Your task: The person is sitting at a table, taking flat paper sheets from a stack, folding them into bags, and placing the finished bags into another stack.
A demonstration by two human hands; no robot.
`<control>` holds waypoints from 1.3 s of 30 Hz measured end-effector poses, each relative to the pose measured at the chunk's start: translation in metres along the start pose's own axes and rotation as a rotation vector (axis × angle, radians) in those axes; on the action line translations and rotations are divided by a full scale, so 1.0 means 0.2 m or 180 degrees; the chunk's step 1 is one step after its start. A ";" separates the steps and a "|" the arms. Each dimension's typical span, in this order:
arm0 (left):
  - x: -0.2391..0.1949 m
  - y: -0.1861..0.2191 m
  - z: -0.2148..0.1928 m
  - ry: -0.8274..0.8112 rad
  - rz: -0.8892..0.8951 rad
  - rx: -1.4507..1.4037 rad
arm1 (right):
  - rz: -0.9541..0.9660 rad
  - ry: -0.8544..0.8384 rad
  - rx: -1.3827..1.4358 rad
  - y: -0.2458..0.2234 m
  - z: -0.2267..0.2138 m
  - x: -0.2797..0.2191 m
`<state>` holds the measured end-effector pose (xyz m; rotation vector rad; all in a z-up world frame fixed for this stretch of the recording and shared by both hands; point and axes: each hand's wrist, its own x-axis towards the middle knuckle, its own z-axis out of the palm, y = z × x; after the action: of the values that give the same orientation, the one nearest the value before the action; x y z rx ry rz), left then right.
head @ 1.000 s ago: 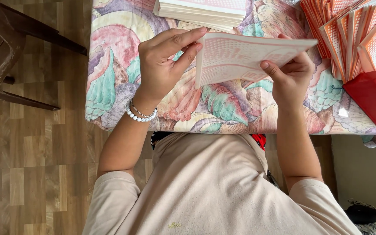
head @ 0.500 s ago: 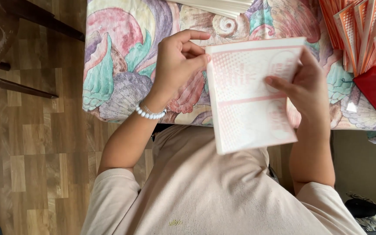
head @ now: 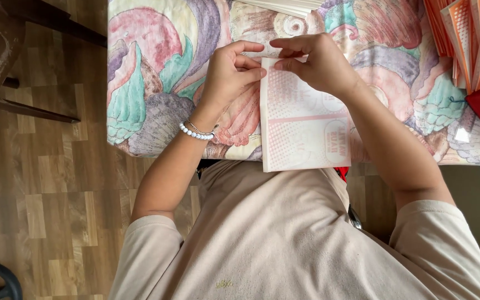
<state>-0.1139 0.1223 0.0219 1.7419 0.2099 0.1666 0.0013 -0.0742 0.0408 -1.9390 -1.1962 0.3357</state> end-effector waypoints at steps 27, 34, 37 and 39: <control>-0.10 0.20 -0.01 0.0488 0.1269 -0.0782 | 0.0189 0.1123 0.1589 0.13 -0.15 -0.34; -0.14 0.31 0.02 0.0840 0.1454 -0.0855 | 0.0380 0.1968 0.1841 -0.17 -0.08 -0.36; -0.15 0.31 0.02 0.0923 0.1486 -0.0778 | 0.0643 0.2059 0.1526 -0.19 -0.09 -0.37; -0.16 0.33 0.01 0.0947 0.1486 -0.0725 | 0.0691 0.2051 0.1503 -0.21 -0.10 -0.37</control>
<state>-0.1416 0.1012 0.0857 1.5089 -0.0058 0.7639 -0.0505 -0.1381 0.0712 -1.5745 -0.4376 0.0738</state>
